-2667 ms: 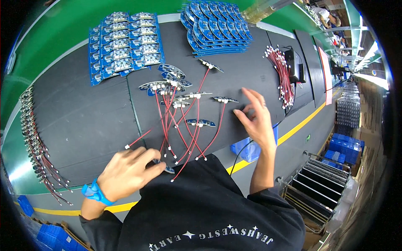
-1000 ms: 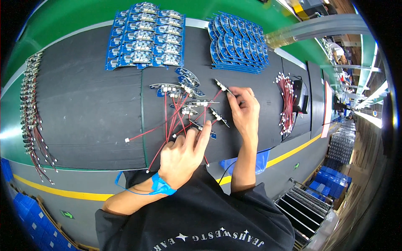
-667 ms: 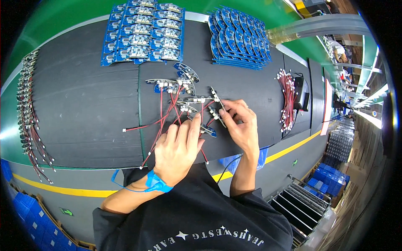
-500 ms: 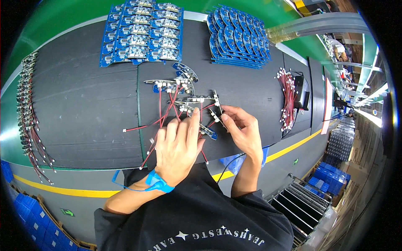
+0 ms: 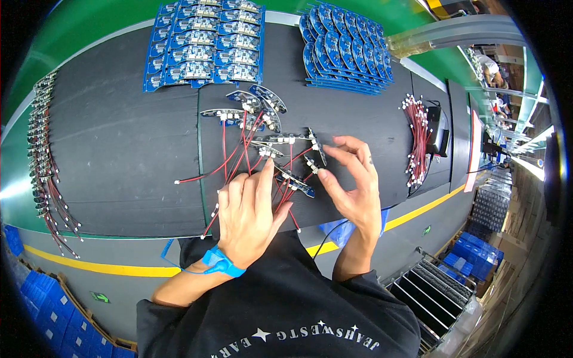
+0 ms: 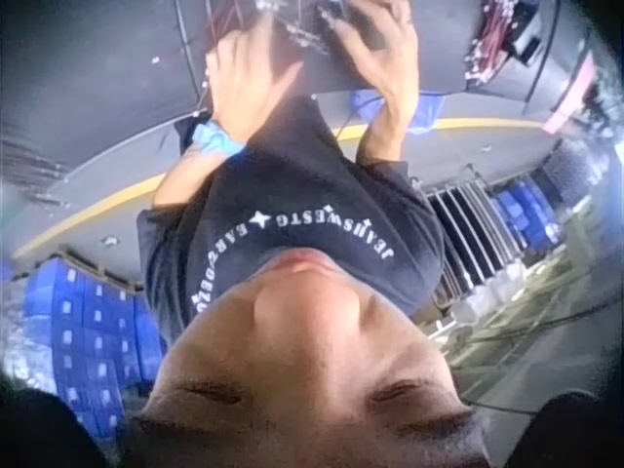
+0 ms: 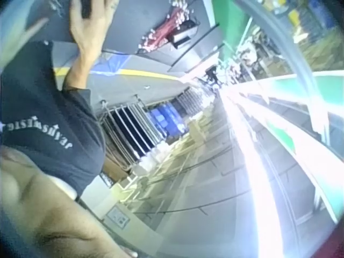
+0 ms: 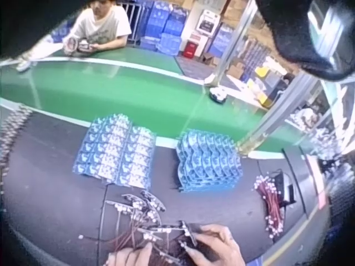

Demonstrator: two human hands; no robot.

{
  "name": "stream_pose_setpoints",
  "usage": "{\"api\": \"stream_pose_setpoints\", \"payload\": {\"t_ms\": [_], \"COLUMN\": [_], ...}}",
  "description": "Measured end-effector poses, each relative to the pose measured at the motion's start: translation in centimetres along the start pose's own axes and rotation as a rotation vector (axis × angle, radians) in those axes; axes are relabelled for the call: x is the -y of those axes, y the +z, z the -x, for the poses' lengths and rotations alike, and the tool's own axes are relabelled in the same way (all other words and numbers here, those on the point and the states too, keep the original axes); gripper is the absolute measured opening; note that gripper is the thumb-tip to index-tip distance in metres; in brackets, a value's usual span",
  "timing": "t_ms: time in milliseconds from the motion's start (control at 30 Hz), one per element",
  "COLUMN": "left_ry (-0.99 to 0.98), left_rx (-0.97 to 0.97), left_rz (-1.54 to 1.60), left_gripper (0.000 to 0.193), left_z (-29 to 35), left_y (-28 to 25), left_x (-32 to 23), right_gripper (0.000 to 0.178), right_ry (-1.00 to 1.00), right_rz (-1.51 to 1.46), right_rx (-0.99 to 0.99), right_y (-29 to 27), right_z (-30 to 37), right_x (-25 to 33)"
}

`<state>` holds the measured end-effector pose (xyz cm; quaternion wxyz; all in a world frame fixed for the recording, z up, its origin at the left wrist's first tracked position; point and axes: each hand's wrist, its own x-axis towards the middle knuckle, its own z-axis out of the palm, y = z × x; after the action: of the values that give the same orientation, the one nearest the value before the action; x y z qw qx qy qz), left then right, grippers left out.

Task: The person assembles electronic circuit boards by connecting wires to them and organizing electronic components on an assembly line by hand.

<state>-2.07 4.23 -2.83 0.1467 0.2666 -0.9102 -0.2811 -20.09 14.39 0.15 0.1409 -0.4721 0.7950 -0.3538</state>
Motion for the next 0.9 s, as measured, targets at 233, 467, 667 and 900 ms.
{"api": "stream_pose_setpoints", "payload": {"t_ms": [233,467,667,900], "left_ry": [0.012,0.020,0.113,0.179], "left_rx": [0.147,0.215,0.253,0.349], "left_rz": [-0.114,-0.165,-0.432,-0.530], "left_gripper": [0.083,0.059,0.037,0.012], "left_z": [-1.1,-1.0,-1.5,-2.2], "left_y": [-2.0,-3.3,-2.4,-2.1], "left_x": [-0.8,-0.5,-0.3,-0.6], "right_gripper": [0.019,0.012,0.011,0.012], "right_ry": [-0.031,-0.034,-0.029,-0.046], "right_rz": [0.013,-0.018,-0.032,-0.092], "right_rx": [-0.176,-0.295,-0.281,-0.280], "right_y": [1.2,1.2,1.5,1.6], "right_z": [0.1,0.5,0.5,1.0], "right_x": [-0.1,-0.7,-0.7,-1.0]}}
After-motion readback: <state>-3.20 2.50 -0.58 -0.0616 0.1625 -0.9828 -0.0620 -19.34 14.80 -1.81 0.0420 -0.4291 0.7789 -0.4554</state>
